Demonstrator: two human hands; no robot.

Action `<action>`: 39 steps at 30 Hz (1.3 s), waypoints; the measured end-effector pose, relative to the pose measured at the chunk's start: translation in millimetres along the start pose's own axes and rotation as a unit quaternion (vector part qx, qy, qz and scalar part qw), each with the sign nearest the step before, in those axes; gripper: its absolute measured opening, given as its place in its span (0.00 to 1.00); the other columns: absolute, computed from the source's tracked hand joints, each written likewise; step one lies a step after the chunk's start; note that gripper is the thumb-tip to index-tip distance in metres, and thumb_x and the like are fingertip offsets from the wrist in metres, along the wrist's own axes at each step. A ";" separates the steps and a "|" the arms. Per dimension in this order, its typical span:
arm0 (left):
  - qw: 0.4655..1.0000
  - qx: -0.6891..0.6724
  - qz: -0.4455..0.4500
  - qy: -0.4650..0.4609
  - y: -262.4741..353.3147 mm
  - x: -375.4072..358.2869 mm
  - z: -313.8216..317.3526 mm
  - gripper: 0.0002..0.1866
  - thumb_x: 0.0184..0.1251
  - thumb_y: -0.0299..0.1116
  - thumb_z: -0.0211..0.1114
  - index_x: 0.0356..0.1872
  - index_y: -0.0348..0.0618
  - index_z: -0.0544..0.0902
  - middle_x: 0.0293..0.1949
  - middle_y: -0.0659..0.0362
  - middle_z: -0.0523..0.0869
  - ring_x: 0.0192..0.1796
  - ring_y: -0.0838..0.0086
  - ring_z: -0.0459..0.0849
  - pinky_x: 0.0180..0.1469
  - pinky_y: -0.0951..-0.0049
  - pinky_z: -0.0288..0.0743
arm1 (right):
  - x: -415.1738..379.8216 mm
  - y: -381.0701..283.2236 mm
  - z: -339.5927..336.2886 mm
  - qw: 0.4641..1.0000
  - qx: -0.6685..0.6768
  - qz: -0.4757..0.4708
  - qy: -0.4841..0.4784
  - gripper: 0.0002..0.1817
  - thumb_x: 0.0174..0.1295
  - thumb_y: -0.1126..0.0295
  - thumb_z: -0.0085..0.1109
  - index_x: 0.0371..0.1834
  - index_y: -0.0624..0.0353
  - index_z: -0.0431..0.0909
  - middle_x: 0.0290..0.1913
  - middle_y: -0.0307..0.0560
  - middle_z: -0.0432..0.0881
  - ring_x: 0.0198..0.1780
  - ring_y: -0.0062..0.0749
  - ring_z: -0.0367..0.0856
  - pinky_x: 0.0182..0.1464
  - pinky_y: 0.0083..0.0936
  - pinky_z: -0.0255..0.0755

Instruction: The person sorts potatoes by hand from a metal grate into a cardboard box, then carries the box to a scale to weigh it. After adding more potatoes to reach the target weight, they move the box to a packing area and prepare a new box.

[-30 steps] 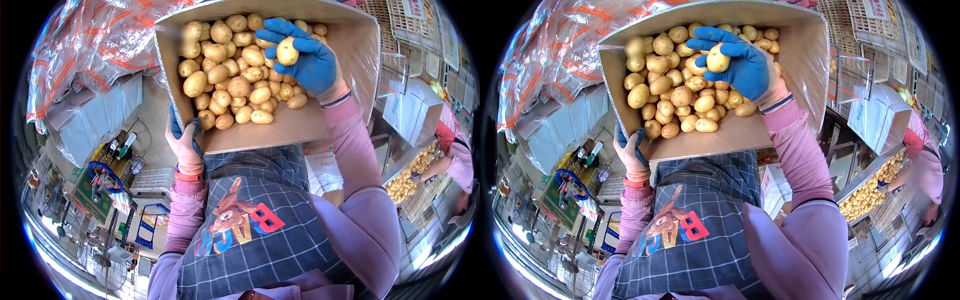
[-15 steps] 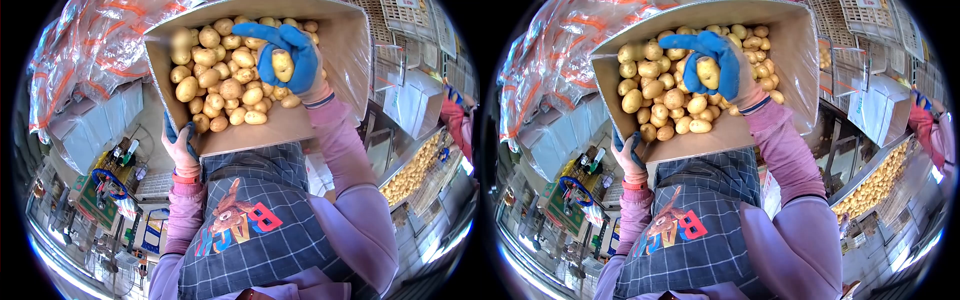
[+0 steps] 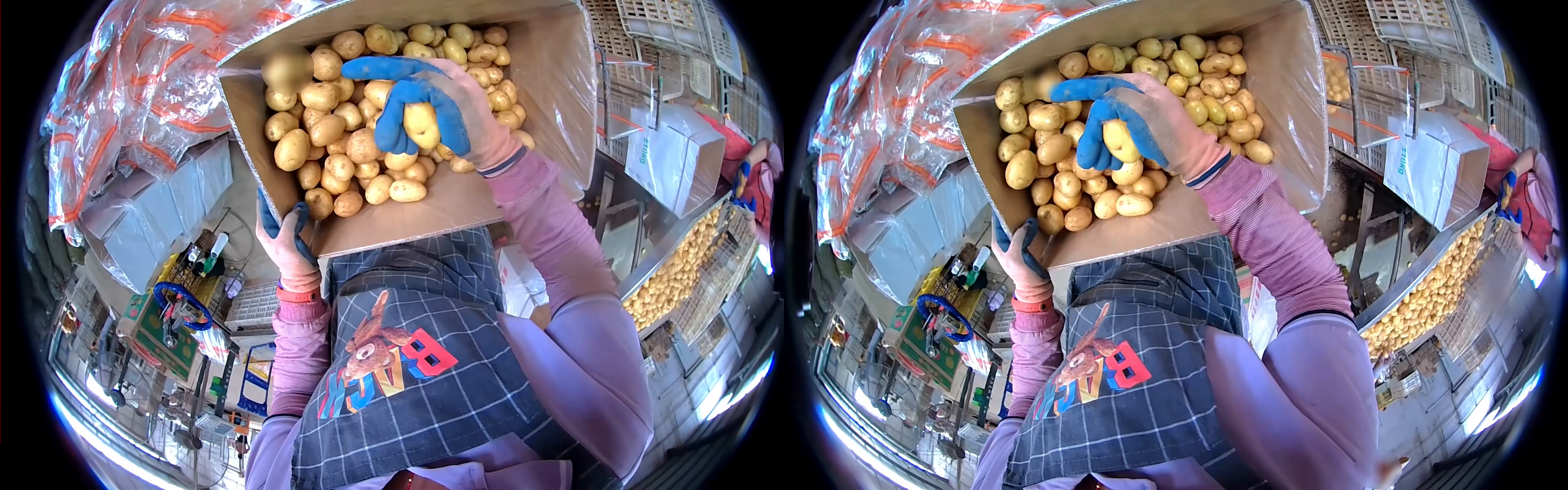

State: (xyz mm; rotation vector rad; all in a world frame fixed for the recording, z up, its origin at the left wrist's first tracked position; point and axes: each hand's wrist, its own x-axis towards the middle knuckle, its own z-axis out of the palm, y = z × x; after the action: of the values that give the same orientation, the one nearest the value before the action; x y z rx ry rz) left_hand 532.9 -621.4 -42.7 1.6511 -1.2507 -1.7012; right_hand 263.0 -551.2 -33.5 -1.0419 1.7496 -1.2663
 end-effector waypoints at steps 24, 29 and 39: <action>0.946 -0.211 -0.239 -0.055 -190.4 133.2 -17.3 0.24 0.73 0.48 0.49 0.48 0.34 0.82 0.42 0.52 0.86 0.41 0.62 0.84 0.49 0.65 0.78 | -189.7 58.9 -170.3 0.867 -0.079 0.349 0.347 0.14 0.67 0.65 0.60 0.47 0.65 0.81 0.33 0.39 0.82 0.29 0.18 0.73 0.34 0.19 0.70; 0.939 -0.170 -0.293 -0.050 -190.6 142.0 -41.9 0.24 0.72 0.48 0.53 0.46 0.33 0.83 0.39 0.52 0.87 0.37 0.63 0.86 0.46 0.65 0.80 | -179.1 42.8 -141.2 0.861 -0.103 0.363 0.341 0.17 0.70 0.67 0.54 0.51 0.71 0.77 0.41 0.42 0.83 0.41 0.23 0.76 0.46 0.25 0.72; 0.943 -0.241 -0.151 -0.174 -75.1 34.5 -54.8 0.27 0.79 0.48 0.44 0.64 0.35 0.71 0.59 0.57 0.78 0.58 0.70 0.76 0.63 0.69 0.68 | -139.6 -20.4 -92.1 0.915 -0.286 0.138 0.250 0.23 0.68 0.72 0.52 0.65 0.69 0.67 0.64 0.60 0.73 0.66 0.40 0.70 0.65 0.31 0.64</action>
State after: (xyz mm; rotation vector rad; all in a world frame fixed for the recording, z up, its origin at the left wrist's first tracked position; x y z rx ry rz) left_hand 598.5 -629.4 -116.6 1.3257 -0.6420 -2.3390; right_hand 241.7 -393.8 22.7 -0.7544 2.6655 -0.8984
